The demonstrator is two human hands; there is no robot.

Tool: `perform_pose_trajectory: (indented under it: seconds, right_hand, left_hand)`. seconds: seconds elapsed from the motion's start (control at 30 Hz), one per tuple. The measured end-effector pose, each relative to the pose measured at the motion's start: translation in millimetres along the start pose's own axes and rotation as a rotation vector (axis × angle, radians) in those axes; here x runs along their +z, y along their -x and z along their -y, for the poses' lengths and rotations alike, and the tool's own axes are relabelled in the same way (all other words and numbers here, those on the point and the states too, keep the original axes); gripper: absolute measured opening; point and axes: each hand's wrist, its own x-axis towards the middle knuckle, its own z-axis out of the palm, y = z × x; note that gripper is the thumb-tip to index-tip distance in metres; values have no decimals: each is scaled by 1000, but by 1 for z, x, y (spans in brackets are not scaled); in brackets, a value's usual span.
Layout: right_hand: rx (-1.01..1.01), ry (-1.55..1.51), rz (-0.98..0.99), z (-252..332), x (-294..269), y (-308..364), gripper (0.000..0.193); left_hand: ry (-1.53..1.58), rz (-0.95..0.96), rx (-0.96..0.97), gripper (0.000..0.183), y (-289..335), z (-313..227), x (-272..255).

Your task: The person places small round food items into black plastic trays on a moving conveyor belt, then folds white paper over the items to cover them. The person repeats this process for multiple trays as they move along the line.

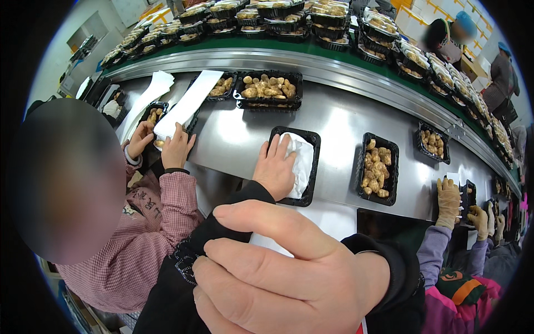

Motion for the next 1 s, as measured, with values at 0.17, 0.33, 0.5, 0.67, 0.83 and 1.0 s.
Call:
perform_pose_trajectory:
  seconds: [0.17,0.33,0.5,0.67,0.83,1.0]
  right_hand:
    - [242,154,339,17,-25,-30,9]
    - [51,82,236,0,-16,-10,17]
    - [-14,-31,72,0,-1,-1,21]
    - [14,-59,55,1,-2,-3,22]
    - [22,-23,71,3,1,-7,24]
    - [-49,23,69,-2,-1,-3,25]
  left_hand:
    - [20,-17,2,43,-1,-1,-1]
    - [1,-9,-10,45,0,1,4]
    - [13,-25,-1,45,3,2,1]
    - [15,49,-20,47,1,2,-1]
    - [4,42,-19,47,0,3,-2]
    - [31,47,-23,45,2,1,0]
